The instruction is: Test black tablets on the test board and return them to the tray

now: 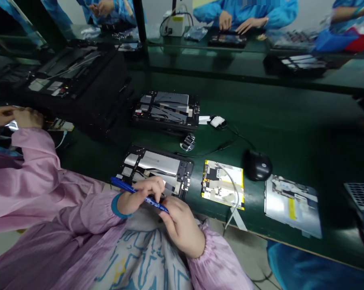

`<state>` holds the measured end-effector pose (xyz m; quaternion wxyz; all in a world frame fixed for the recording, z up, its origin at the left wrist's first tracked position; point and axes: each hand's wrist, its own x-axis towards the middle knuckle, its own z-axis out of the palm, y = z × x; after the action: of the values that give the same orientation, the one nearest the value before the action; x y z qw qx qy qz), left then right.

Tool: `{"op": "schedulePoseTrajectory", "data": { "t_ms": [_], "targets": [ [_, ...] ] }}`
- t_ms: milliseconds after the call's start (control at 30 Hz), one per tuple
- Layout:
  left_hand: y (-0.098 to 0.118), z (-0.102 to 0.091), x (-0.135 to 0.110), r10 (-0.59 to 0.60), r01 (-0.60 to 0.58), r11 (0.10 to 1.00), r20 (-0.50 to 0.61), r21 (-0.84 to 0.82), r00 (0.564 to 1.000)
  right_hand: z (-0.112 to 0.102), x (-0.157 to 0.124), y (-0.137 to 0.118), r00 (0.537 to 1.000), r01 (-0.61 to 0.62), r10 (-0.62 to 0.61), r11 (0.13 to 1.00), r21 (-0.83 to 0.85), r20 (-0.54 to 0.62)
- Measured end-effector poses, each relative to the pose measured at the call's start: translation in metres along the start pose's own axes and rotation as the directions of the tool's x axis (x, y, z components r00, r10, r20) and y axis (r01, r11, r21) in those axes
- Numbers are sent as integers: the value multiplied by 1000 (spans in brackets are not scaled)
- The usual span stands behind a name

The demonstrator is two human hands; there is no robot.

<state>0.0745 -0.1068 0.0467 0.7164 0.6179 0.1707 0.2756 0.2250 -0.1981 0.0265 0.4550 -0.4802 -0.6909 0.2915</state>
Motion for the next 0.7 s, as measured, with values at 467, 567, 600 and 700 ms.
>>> {"op": "schedulePoseTrajectory", "data": {
  "t_ms": [467,567,600,700],
  "targets": [
    [-1,-14,11,-212,224,955,-80,192,974,-81,77,80,937,-177,125,975,-135,-326],
    [-15,-3,19,-246,234,878,-24,417,969,-73,94,107,980,-101,28,925,-367,-199],
    [-20,-1,20,-248,229,860,-18,456,968,-69,97,114,986,-83,17,912,-402,-166],
    [-28,1,23,-257,238,839,-30,489,966,-60,99,126,993,-51,-12,863,-503,-121]
  ]
}}
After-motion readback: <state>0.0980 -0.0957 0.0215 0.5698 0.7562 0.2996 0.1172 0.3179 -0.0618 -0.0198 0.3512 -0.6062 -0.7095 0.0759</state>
